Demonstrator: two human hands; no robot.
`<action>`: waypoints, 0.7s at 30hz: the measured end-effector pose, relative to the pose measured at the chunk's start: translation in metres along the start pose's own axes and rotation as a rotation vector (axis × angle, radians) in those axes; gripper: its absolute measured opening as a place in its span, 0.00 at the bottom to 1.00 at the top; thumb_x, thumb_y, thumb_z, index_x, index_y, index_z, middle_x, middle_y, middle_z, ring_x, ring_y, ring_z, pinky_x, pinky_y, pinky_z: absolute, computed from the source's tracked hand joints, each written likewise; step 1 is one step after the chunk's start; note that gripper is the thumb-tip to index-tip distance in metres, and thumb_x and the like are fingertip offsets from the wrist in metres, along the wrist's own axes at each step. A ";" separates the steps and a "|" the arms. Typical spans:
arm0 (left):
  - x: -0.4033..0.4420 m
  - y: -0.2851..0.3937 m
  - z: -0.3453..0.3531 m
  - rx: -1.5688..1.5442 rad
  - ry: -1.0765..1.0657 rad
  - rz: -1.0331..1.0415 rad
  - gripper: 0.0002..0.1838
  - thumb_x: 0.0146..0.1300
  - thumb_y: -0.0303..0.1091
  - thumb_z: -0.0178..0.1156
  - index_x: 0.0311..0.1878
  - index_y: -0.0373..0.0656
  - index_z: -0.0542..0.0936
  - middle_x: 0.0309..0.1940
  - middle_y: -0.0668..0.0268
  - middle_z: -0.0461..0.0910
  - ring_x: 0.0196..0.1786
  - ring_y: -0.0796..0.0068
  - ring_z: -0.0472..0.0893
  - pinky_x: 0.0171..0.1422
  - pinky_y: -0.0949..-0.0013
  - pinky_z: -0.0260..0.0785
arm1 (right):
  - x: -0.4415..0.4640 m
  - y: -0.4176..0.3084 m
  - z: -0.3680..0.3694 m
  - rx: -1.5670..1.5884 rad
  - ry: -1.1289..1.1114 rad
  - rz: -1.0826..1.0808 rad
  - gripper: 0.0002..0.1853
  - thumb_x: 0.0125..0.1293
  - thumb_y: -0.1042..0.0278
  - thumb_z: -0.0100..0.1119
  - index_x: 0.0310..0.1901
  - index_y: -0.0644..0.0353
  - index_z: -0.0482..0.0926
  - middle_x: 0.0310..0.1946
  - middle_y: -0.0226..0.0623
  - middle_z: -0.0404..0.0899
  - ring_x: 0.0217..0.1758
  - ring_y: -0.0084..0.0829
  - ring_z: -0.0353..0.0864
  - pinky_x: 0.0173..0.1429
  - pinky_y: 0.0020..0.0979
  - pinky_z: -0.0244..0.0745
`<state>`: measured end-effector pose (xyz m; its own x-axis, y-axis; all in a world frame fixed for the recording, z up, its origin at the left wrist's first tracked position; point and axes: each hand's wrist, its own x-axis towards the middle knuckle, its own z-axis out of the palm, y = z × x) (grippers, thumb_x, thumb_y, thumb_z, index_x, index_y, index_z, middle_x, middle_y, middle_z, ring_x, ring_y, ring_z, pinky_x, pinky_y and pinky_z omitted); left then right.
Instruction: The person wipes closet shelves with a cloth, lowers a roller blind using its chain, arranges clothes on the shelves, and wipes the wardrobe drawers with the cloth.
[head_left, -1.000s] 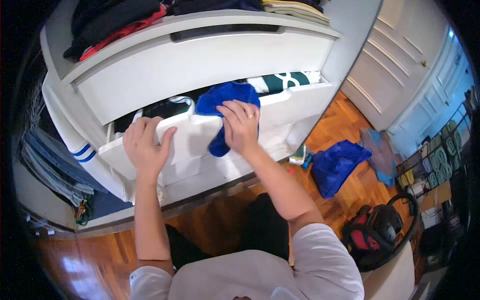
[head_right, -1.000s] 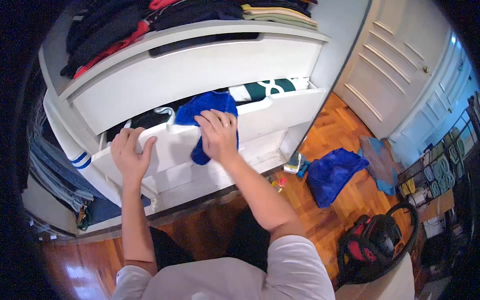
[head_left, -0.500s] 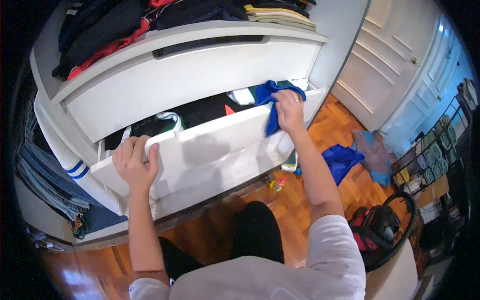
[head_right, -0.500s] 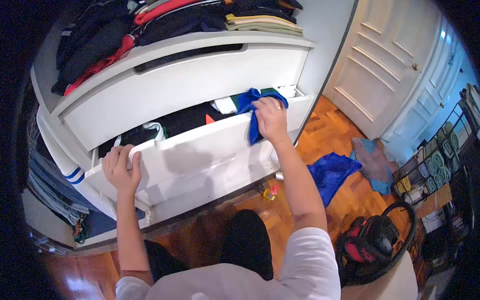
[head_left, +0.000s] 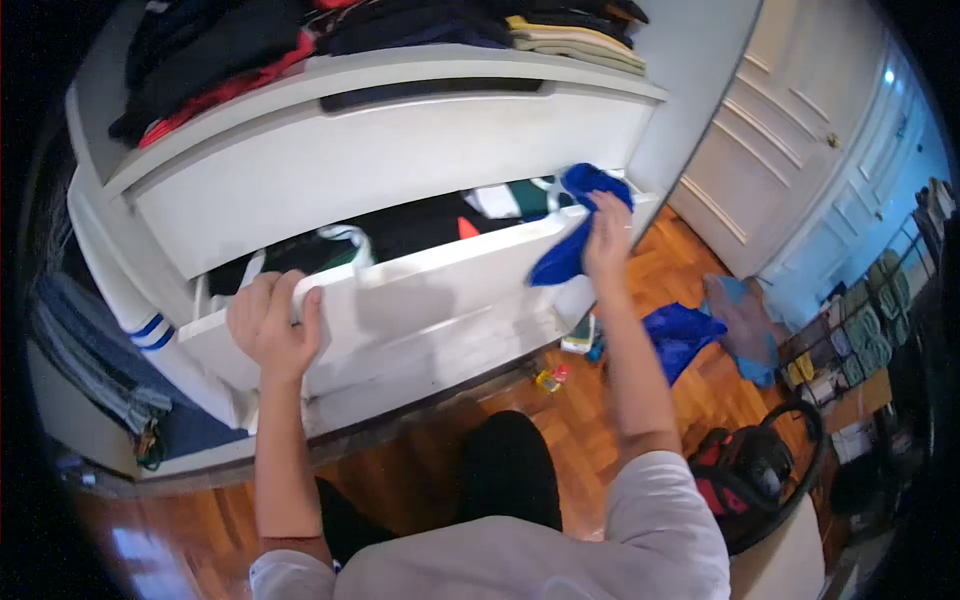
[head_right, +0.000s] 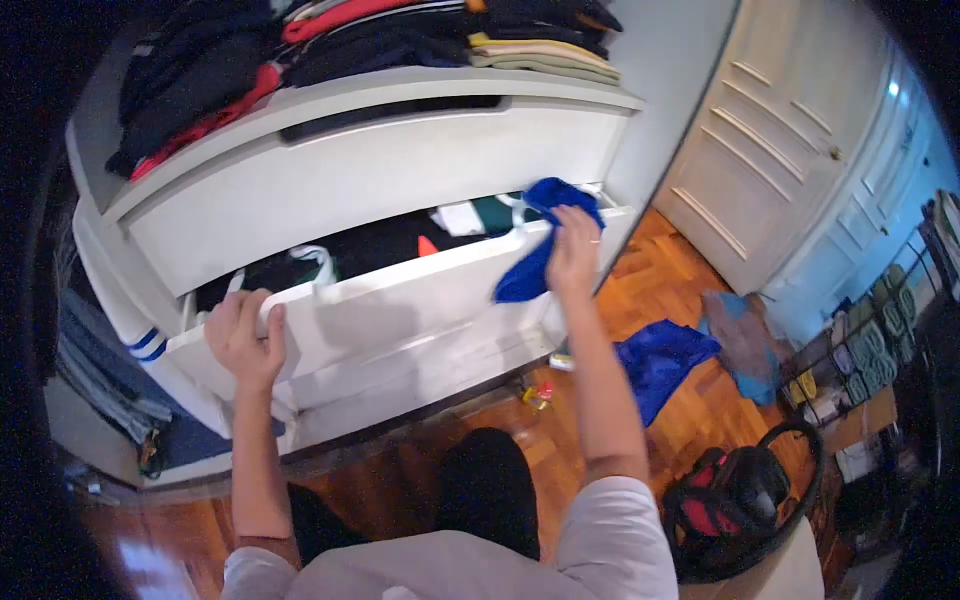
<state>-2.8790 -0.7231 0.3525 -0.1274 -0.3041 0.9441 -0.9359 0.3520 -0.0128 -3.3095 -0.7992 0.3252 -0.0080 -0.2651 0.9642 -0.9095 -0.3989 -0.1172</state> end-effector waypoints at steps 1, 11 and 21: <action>0.000 -0.001 -0.003 -0.021 0.001 0.009 0.10 0.51 0.42 0.60 0.31 0.48 0.79 0.29 0.68 0.75 0.32 0.67 0.73 0.39 0.63 0.60 | 0.001 0.008 -0.004 0.075 -0.053 -0.059 0.12 0.63 0.75 0.43 0.40 0.65 0.78 0.43 0.47 0.77 0.51 0.46 0.73 0.60 0.40 0.63; 0.000 -0.016 -0.027 -0.234 -0.111 -0.068 0.40 0.49 0.46 0.64 0.64 0.39 0.62 0.48 0.53 0.72 0.51 0.56 0.72 0.54 0.59 0.61 | 0.042 -0.097 0.010 0.201 0.156 0.434 0.17 0.70 0.64 0.41 0.46 0.71 0.75 0.44 0.53 0.76 0.48 0.48 0.74 0.54 0.38 0.67; -0.069 -0.085 -0.034 -1.256 0.467 -0.936 0.36 0.69 0.58 0.28 0.71 0.43 0.40 0.69 0.52 0.47 0.72 0.59 0.48 0.74 0.59 0.35 | 0.013 -0.463 0.099 0.593 -0.426 -0.301 0.14 0.53 0.59 0.54 0.37 0.60 0.77 0.39 0.38 0.75 0.46 0.34 0.71 0.51 0.39 0.61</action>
<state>-2.7795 -0.7018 0.2998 0.6214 -0.6173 0.4825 0.2445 0.7379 0.6291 -2.8477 -0.7046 0.3681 0.4720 -0.3368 0.8147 -0.4727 -0.8768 -0.0886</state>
